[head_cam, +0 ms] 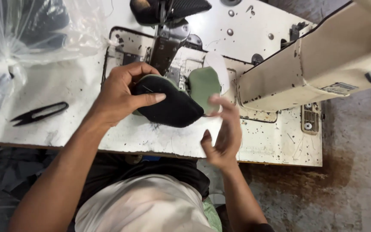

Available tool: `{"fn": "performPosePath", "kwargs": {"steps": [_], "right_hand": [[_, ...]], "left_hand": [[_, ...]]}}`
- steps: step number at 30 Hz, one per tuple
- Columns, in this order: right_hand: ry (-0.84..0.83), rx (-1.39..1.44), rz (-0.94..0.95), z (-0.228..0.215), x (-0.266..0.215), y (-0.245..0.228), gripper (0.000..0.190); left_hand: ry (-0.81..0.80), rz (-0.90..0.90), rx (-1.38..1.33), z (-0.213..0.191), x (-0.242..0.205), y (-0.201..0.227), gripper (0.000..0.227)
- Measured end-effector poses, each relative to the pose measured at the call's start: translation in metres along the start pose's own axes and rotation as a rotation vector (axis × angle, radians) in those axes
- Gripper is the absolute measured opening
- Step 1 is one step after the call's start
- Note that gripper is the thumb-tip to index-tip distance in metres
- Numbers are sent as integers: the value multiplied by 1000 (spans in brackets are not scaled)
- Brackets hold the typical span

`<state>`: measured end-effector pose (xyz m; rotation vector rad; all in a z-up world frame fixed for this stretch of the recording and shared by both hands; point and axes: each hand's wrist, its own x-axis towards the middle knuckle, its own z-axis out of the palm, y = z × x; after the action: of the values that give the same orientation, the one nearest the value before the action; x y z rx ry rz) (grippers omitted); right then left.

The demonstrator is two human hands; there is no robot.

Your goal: The person operates a sewing machine to stitch a black and green glove. They guide the glove under the needle, adjust its position, and sew along the edges. The person also handles a plastic bag containing other gloves and uses scissors to trim threads.

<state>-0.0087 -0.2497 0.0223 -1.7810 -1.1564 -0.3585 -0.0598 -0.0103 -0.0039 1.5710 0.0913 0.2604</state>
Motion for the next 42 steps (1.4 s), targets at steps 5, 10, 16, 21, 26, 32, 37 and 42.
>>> {"fn": "performPosePath", "kwargs": {"steps": [5,10,16,21,26,32,37,42], "right_hand": [[-112,406,447,16,2,29,42],[-202,185,377,32,22,14,32],[-166,175,278,35,41,14,20],[-71,-40,106,43,70,25,11],[27,-132,76,48,122,36,10],[-62,218,326,53,137,61,10],[-17,238,373,58,141,55,15],[59,222,351,71,129,58,15]], "left_hand": [[-50,41,61,-3,-16,4,26],[119,230,367,0,-17,-2,19],[74,295,316,-10,-11,11,18],[208,353,424,-9,12,17,25],[449,616,600,-23,67,11,24],[166,206,48,-41,102,8,13],[89,168,133,-53,123,11,15],[408,477,175,-23,56,25,49]]}}
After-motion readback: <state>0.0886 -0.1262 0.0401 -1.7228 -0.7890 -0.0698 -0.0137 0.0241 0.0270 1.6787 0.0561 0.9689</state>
